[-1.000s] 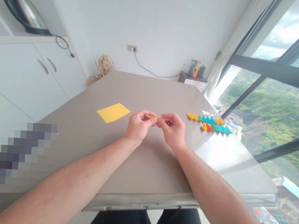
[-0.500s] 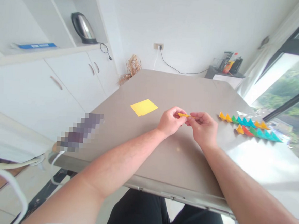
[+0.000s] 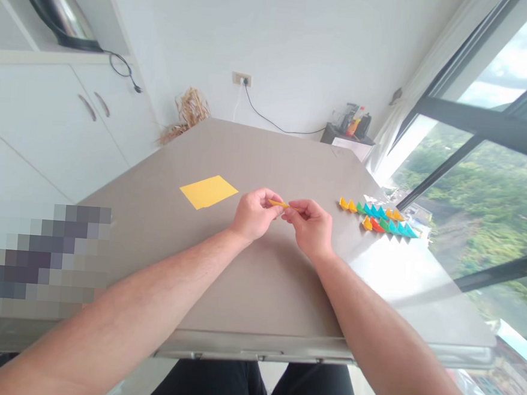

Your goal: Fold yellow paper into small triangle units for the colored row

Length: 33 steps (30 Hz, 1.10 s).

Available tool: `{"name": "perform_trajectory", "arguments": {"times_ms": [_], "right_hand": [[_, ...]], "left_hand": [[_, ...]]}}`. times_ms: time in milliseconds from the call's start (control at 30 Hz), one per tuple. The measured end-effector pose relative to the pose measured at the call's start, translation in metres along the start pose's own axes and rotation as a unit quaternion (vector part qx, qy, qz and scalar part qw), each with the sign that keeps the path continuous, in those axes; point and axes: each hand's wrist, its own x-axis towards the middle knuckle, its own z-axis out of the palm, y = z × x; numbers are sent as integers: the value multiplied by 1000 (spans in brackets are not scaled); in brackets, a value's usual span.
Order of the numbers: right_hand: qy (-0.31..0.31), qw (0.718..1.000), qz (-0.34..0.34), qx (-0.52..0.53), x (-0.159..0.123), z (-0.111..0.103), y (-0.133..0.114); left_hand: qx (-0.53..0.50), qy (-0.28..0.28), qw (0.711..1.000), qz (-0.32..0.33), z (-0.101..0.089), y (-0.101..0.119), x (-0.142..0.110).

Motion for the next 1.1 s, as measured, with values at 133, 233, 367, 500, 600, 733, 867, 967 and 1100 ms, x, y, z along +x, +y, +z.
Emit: {"name": "perform_trajectory", "arguments": {"times_ms": [133, 233, 367, 500, 600, 733, 867, 967, 1100], "right_hand": [[16, 1000, -8, -19, 1, -1, 3], [17, 999, -22, -23, 0, -2, 4], [-3, 998, -49, -37, -2, -3, 2], [-14, 990, -125, -57, -2, -4, -2], [-20, 984, -160, -80, -1, -5, 0], [-25, 982, -159, -101, 1, -5, 3], [-37, 982, -140, -120, 2, -4, 5], [-38, 983, -127, -128, 2, -3, 5], [-31, 978, -114, -174, 3, -2, 7]], "left_hand": [[-34, -10, 999, 0, 1, 2, -5], [-94, -20, 995, -21, 1, 5, -8], [-116, -8, 992, -37, 0, 5, -7], [-81, 19, 996, -36, -1, 1, -4], [-24, 23, 999, -21, -3, -4, -2], [35, 15, 999, 23, -4, -8, -2], [54, 2, 997, 53, -4, -7, -3], [62, -2, 996, 63, -4, -8, -3], [74, -19, 995, 70, -4, -11, -4]]}}
